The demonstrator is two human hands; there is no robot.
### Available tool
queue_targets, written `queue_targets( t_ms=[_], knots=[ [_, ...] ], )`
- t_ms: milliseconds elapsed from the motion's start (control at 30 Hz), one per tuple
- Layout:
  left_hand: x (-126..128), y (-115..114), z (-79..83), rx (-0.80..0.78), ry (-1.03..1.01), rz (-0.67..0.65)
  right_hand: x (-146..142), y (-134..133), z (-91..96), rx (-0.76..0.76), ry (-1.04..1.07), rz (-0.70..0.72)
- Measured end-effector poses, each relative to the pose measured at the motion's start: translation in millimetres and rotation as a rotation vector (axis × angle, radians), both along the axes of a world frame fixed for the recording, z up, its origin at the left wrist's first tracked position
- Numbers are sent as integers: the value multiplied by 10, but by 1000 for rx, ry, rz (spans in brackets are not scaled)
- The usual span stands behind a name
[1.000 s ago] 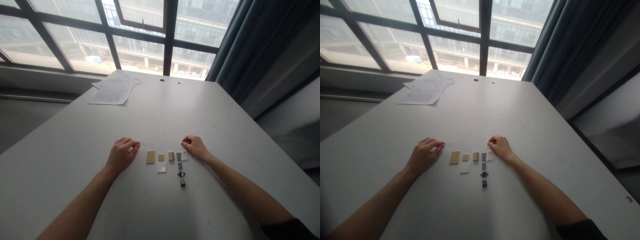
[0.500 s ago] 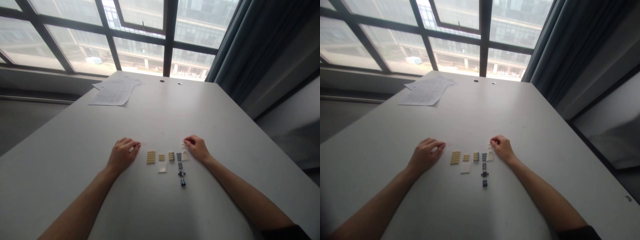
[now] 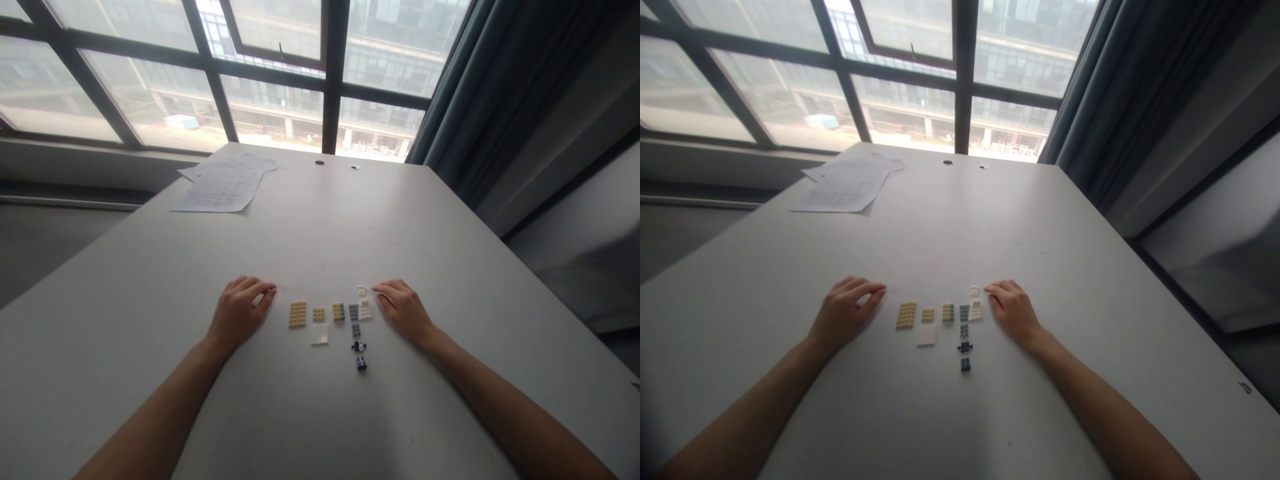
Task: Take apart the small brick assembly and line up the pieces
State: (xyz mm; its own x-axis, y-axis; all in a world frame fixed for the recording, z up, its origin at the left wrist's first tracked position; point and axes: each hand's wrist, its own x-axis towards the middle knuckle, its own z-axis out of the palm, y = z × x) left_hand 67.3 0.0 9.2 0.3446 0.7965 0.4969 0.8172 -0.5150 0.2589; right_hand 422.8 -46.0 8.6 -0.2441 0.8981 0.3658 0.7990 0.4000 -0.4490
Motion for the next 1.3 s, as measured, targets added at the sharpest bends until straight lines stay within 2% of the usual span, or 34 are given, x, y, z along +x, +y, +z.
queue_targets(
  t_ms=[400, 700, 1067, 1300],
  knots=[
    [-27, -10, -13, 32, -74, 6, -204, -6, 110, -40, -211, 96],
    [-23, -7, -28, 52, -72, -11, -266, 19, 119, -24, -311, 31],
    [-30, 4, -39, 83, -72, -34, -305, 17, 109, -17, -435, 60],
    [-40, 3, -45, 87, -68, -28, -295, 17, 77, -21, -433, 55]
  ],
)
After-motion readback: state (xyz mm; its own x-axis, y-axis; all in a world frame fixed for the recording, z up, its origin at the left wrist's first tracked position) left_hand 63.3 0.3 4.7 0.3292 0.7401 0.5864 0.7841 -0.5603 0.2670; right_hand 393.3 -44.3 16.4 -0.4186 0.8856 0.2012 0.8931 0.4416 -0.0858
